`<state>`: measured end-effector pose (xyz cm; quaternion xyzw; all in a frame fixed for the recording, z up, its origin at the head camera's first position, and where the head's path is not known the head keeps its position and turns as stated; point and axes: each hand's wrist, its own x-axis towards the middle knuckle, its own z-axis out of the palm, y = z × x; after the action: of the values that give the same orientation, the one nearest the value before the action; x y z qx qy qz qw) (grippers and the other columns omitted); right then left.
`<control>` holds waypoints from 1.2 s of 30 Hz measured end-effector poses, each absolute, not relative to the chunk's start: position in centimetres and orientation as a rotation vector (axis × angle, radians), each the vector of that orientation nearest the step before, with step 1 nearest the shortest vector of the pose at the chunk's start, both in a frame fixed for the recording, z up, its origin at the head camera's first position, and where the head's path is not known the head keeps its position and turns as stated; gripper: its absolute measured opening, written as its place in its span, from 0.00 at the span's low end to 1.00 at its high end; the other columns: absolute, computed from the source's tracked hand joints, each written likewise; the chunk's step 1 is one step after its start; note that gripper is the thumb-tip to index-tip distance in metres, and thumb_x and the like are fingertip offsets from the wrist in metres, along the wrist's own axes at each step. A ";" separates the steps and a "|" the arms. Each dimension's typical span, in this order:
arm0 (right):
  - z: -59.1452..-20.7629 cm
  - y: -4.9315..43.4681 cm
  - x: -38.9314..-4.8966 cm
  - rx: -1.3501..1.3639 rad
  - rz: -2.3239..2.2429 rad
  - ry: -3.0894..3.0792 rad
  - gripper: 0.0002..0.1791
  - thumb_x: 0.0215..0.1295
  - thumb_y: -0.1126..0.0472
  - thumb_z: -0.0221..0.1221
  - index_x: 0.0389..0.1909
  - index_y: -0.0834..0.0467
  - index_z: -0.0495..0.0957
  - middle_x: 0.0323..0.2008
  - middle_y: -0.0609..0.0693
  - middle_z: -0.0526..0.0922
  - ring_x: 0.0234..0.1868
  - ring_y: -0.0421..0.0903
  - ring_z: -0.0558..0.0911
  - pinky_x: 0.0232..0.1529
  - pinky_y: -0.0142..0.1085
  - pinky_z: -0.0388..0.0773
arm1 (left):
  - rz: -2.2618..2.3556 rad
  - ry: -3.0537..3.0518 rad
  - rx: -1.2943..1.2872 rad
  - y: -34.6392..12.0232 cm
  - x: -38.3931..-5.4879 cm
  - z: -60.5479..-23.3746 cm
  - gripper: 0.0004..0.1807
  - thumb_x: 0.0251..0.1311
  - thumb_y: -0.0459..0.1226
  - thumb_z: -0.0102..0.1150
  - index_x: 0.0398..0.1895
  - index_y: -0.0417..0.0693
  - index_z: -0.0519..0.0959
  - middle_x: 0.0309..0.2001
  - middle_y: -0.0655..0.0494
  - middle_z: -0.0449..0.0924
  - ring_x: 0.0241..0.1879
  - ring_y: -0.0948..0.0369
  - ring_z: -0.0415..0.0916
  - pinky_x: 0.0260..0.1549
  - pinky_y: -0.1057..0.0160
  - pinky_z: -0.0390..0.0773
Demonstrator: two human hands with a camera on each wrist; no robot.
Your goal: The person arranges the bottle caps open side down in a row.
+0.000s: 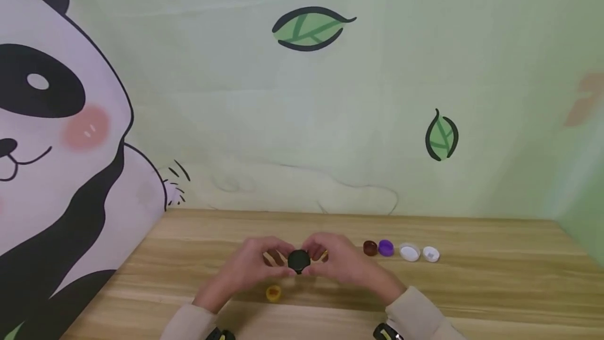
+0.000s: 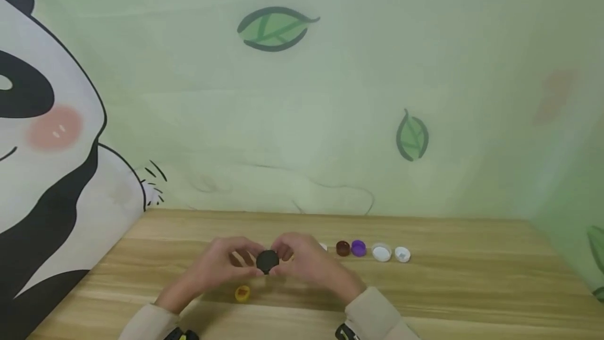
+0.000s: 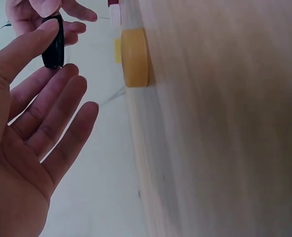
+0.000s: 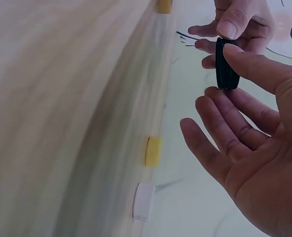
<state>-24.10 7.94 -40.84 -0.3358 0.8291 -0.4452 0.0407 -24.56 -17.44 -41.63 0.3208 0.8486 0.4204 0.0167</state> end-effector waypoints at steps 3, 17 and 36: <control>-41.0 8.2 -23.7 -1.010 -1.345 2.531 0.15 0.63 0.62 0.76 0.47 0.58 0.84 0.40 0.44 0.85 0.45 0.48 0.84 0.50 0.45 0.83 | 1.280 2.600 1.003 -17.3 -24.3 -41.7 0.16 0.60 0.42 0.80 0.50 0.52 0.89 0.45 0.61 0.88 0.39 0.63 0.84 0.37 0.62 0.86; -41.9 8.2 -23.2 -1.042 -1.307 2.471 0.17 0.59 0.65 0.78 0.46 0.59 0.83 0.38 0.45 0.85 0.41 0.41 0.83 0.47 0.35 0.81 | 1.105 2.534 1.000 -17.1 -24.5 -41.6 0.13 0.56 0.40 0.81 0.45 0.55 0.89 0.39 0.69 0.88 0.41 0.63 0.84 0.40 0.62 0.84; -42.6 8.0 -23.0 -1.043 -1.242 2.407 0.18 0.58 0.66 0.78 0.47 0.60 0.83 0.37 0.46 0.86 0.38 0.36 0.82 0.43 0.30 0.80 | 1.085 2.452 0.998 -17.2 -24.2 -41.9 0.13 0.56 0.38 0.82 0.44 0.50 0.91 0.38 0.66 0.89 0.37 0.68 0.85 0.40 0.66 0.83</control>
<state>-23.00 7.98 -42.56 -0.3568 0.8234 -0.4249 0.1195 -24.22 -17.18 -41.93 0.3453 0.8487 0.3754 0.1398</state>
